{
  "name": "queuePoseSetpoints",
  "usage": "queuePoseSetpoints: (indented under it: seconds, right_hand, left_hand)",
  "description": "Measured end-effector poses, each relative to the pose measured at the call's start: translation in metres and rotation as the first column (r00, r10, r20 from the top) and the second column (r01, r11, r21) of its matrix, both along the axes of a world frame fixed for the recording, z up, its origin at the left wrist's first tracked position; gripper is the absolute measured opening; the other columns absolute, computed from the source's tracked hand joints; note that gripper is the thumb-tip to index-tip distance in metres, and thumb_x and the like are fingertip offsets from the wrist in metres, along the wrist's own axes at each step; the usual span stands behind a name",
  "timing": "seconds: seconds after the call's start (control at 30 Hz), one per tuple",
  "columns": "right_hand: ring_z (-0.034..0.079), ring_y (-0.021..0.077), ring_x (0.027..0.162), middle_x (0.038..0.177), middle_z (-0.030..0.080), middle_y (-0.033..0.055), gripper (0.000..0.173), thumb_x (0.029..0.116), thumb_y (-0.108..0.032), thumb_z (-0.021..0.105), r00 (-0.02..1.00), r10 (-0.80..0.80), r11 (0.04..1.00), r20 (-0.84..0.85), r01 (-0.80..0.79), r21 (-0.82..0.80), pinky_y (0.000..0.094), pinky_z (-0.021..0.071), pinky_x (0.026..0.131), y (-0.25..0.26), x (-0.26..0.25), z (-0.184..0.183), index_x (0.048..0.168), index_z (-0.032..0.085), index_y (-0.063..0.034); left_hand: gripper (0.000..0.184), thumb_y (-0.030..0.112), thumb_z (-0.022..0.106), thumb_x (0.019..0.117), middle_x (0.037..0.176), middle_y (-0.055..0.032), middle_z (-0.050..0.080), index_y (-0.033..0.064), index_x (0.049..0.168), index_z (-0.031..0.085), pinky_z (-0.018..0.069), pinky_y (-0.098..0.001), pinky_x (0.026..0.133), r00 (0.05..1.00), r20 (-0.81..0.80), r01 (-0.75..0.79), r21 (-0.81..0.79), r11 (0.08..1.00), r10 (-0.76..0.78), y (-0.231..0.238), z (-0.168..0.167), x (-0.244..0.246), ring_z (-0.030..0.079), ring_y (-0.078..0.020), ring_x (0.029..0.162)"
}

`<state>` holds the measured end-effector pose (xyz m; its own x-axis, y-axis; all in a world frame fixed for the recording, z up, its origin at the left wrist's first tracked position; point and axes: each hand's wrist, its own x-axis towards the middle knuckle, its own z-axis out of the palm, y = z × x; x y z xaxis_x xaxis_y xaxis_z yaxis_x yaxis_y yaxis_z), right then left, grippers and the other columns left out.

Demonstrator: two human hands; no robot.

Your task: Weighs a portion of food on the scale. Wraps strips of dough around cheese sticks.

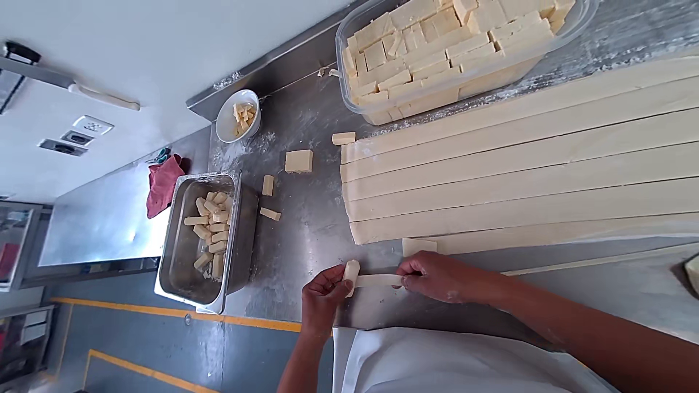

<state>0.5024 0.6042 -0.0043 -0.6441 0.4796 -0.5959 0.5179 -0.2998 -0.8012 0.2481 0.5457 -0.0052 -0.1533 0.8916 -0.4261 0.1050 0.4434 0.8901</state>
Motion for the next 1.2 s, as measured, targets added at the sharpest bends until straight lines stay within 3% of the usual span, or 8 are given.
queuePoseSetpoints:
  seconds: [0.13,0.27,0.43,0.53,0.67,0.77,1.0,1.2]
  right_hand:
    - [0.052,0.0087,0.068,0.084,0.063,0.0047,0.03,0.106,-0.029,0.057,0.992,0.1,0.995,-0.079,-0.097,0.038,0.0287,0.0443,0.064,0.017,-0.019,0.004,0.114,0.071,-0.0039]
    - [0.046,0.0055,0.064,0.077,0.059,0.0024,0.031,0.106,-0.027,0.058,0.968,0.212,0.977,-0.132,-0.205,0.066,0.0255,0.039,0.061,0.03,-0.041,0.007,0.103,0.072,0.0001]
    - [0.063,0.0169,0.082,0.088,0.067,0.0057,0.027,0.105,-0.026,0.06,0.998,0.042,0.914,0.048,-0.058,0.402,0.0371,0.0505,0.076,0.036,-0.039,0.011,0.096,0.077,-0.0068]
    - [0.064,0.0196,0.086,0.091,0.067,0.0082,0.029,0.1063,-0.027,0.057,0.996,0.013,0.937,0.085,-0.041,0.348,0.0391,0.051,0.079,0.026,-0.046,0.014,0.099,0.074,-0.0046]
    - [0.056,0.0165,0.076,0.084,0.062,0.0084,0.033,0.109,-0.027,0.051,0.999,-0.035,0.992,0.023,0.032,0.124,0.036,0.0462,0.073,0.009,-0.059,-0.001,0.104,0.071,-0.0009]
    - [0.05,0.0093,0.067,0.08,0.057,0.0032,0.033,0.1098,-0.027,0.048,0.996,-0.089,0.996,-0.003,0.089,-0.029,0.0282,0.0432,0.065,0.001,-0.065,-0.014,0.109,0.069,-0.0011]
    - [0.05,0.0058,0.061,0.08,0.059,0.0011,0.031,0.1112,-0.025,0.044,0.995,-0.098,0.989,-0.01,0.097,-0.11,0.0248,0.0424,0.06,-0.005,-0.075,-0.02,0.108,0.064,-0.0018]
    - [0.058,0.0227,0.089,0.098,0.061,0.0142,0.036,0.1065,-0.032,0.056,0.997,-0.047,0.991,-0.061,0.054,0.12,0.0405,0.0469,0.083,-0.006,-0.06,-0.006,0.11,0.066,0.0021]
  left_hand:
    - [0.021,-0.004,0.064,0.085,0.097,-0.0126,0.076,-0.0044,0.105,0.07,0.0619,-0.0351,0.083,0.916,0.392,-0.032,-0.127,0.991,0.08,-0.005,0.021,-0.013,0.074,-0.0184,0.088]
    - [0.022,-0.003,0.07,0.0826,0.097,-0.0139,0.076,-0.0032,0.104,0.072,0.0628,-0.036,0.082,0.909,0.412,-0.005,-0.136,0.991,0.061,-0.005,0.033,-0.023,0.075,-0.0201,0.087]
    - [0.023,-0.01,0.064,0.0829,0.09,-0.0102,0.076,-0.0068,0.105,0.07,0.0626,-0.033,0.079,0.971,0.208,-0.088,-0.14,0.986,0.116,-0.003,0.036,-0.023,0.074,-0.0163,0.082]
    - [0.025,-0.007,0.071,0.0846,0.093,-0.0097,0.076,-0.0078,0.109,0.07,0.0608,-0.0272,0.079,0.995,-0.093,-0.026,-0.09,0.996,0.017,0.003,0.022,-0.017,0.073,-0.0116,0.083]
    - [0.022,0.004,0.073,0.0861,0.105,-0.0173,0.076,-0.0047,0.106,0.076,0.0602,-0.0378,0.089,0.736,-0.667,0.306,0.174,0.936,-0.117,-0.004,-0.012,-0.005,0.075,-0.0237,0.096]
    - [0.018,0.001,0.07,0.0849,0.106,-0.0222,0.075,-0.0044,0.1,0.078,0.0605,-0.0448,0.088,0.617,-0.787,0.456,0.344,0.821,-0.014,-0.016,-0.037,0.006,0.074,-0.0354,0.099]
    - [0.018,0.005,0.064,0.0948,0.105,-0.0146,0.075,-0.003,0.104,0.076,0.0592,-0.0276,0.089,0.838,-0.54,0.245,0.242,0.939,-0.08,-0.016,-0.02,0.008,0.073,-0.0154,0.097]
    - [0.028,-0.007,0.07,0.0852,0.094,-0.0069,0.073,-0.0074,0.112,0.064,0.0607,-0.03,0.08,0.984,0.168,-0.028,-0.159,0.987,0.055,0.007,0.009,-0.003,0.071,-0.0128,0.085]
